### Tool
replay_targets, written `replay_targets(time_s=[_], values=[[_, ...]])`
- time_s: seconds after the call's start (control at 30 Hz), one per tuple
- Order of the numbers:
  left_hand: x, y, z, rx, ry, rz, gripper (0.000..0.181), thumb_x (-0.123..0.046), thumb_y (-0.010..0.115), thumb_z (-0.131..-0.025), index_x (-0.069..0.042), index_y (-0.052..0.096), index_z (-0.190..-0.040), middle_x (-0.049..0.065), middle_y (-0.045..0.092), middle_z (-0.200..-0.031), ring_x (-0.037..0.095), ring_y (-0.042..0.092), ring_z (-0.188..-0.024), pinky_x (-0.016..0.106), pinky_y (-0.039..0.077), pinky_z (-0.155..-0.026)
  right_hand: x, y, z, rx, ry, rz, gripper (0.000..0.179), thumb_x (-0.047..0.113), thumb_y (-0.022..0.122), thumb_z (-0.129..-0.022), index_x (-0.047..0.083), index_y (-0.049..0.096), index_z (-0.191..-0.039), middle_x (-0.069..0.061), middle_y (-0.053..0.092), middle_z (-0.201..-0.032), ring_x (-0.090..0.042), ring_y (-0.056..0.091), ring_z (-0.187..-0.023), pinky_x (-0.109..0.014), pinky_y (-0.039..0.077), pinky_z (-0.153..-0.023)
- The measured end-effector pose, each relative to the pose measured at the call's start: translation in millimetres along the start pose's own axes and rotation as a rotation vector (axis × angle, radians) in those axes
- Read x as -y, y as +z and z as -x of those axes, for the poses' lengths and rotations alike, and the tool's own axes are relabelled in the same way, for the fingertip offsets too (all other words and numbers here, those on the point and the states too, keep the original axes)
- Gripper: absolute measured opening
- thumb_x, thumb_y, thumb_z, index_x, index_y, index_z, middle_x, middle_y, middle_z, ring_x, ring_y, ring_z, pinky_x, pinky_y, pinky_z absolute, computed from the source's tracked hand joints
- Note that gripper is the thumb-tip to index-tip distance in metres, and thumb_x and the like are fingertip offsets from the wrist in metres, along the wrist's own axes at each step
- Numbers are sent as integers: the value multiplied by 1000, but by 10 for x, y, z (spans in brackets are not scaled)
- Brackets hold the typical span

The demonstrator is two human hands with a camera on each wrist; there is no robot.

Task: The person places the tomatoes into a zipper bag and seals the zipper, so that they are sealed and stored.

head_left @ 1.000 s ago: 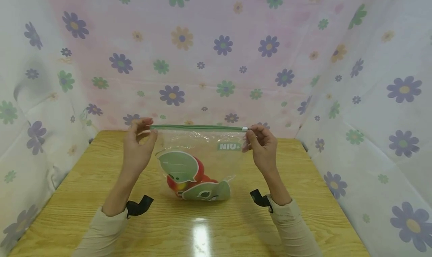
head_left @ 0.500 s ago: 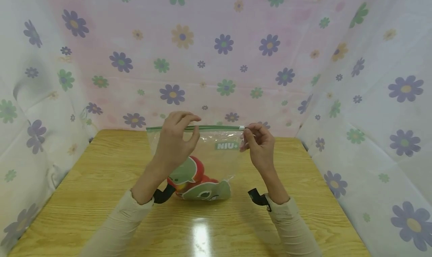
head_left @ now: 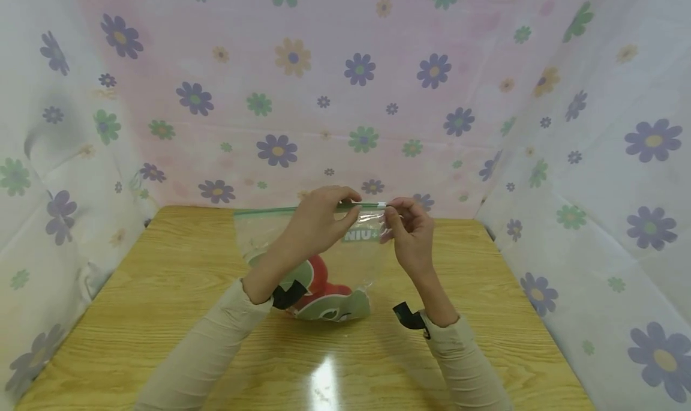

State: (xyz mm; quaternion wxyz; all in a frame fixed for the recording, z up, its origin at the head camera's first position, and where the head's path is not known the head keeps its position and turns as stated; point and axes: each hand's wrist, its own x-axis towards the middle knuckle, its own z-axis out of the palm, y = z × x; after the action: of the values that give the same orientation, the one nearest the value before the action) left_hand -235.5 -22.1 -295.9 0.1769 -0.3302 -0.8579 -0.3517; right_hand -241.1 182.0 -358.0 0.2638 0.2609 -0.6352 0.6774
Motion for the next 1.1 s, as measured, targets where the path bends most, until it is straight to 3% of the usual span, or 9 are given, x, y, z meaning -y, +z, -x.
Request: replay_targets(time_s=[0.17,0.53,0.93,1.1], values=[[-50,47,-42,-15,30,38,18,-16,66,-100,-4,72,-113,7,73,-107,20,68,-98,35,56,-89,-10,24,-1,6,-16,18,13,-7,56,-101,-19,53,-104,-3,65,-79,-6,62,-58,-22,55,-47],[-74,157,-34,-131,39,90,12,-14,70,-98,-5,75,-104,6,72,-99,19,69,-91,32,57,-81,12,69,4,30,-35,19,14,-6,54,-102,-19,50,-105,2,63,-81,-4,60,-55,-22,54,-47],[-95,221,-53,-113,52,96,13,-16,71,-98,-6,75,-105,6,72,-100,16,68,-84,29,57,-76,14,72,17,44,-55,29,9,-10,51,-101,-17,51,-107,-2,61,-84,-6,57,-51,-24,55,-47],[-123,221,-51,-105,47,85,12,-15,70,-98,-6,74,-105,6,73,-100,17,66,-81,31,56,-73,12,55,18,64,-64,27,15,-4,53,-103,-17,51,-109,-7,61,-85,-6,58,-52,-25,55,-48]])
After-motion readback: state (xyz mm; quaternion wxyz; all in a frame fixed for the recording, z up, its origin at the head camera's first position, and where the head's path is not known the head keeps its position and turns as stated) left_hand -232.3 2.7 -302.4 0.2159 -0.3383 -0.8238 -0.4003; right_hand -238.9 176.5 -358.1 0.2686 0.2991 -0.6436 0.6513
